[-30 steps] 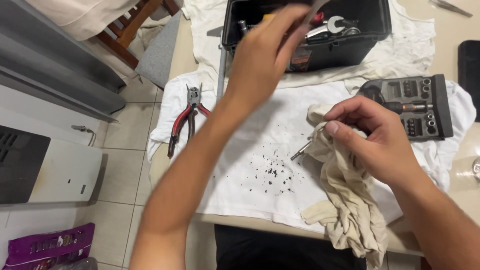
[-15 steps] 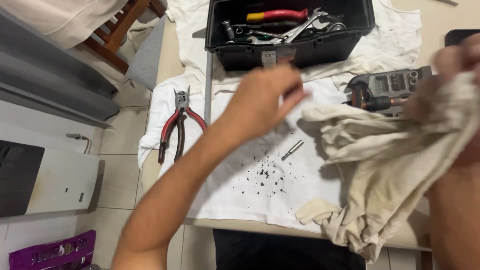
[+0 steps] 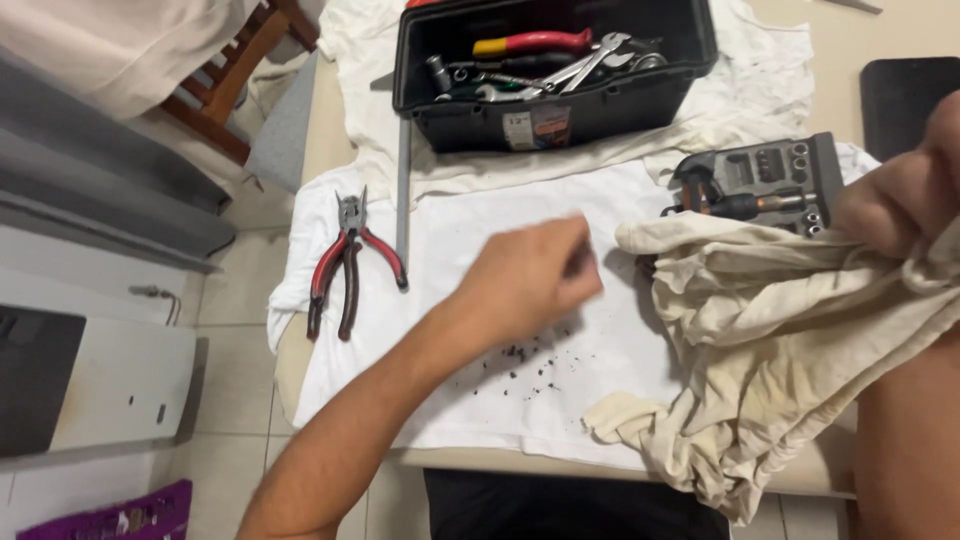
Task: Cleaning mechanical sockets and measuring a component with a vernier caliper
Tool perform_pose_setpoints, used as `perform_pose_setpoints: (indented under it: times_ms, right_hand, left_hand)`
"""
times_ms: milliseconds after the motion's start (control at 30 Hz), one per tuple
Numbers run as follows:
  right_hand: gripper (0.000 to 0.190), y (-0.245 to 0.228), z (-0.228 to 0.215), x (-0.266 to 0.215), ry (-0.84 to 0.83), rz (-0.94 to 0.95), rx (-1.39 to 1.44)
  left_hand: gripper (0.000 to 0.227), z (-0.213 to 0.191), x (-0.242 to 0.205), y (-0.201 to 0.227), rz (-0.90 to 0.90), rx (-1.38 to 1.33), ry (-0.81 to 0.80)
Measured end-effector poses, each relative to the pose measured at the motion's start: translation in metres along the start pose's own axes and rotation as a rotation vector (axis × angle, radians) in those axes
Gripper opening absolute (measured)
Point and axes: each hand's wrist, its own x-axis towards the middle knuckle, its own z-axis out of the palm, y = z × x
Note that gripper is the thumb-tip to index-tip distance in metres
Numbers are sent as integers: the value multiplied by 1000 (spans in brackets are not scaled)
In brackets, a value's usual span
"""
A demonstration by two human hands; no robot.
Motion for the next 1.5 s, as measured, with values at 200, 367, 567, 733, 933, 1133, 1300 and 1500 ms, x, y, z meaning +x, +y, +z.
perform_pose_setpoints:
  times_ms: [200, 367, 567, 733, 933, 1133, 1300, 1500]
  right_hand:
    - [15, 24, 77, 24, -331, 35, -112]
    - [2, 50, 125, 36, -660, 413, -321]
    - [12, 64, 130, 30, -498, 452, -541]
    - [8, 59, 132, 32, -295, 245, -616]
    - [13, 38, 113, 45, -379, 228, -742]
    - [14, 1, 98, 42, 116, 151, -959]
    - [19, 1, 96, 42, 262, 121, -959]
    - [18, -4, 94, 41, 295, 80, -1002]
  left_hand:
    - [17, -59, 57, -17, 272, -56, 518]
    - [14, -86, 107, -33, 364, 43, 666]
    - [21, -50, 67, -11, 620, -116, 529]
    - [84, -3, 2, -12, 554, -894, -317]
    - [35, 17, -20, -17, 501, -536, -173]
    - [50, 27, -20, 23, 604, 223, -203]
    - [28, 20, 14, 58, 681, 153, 49]
    - [12, 99, 72, 66, 742, 546, 129]
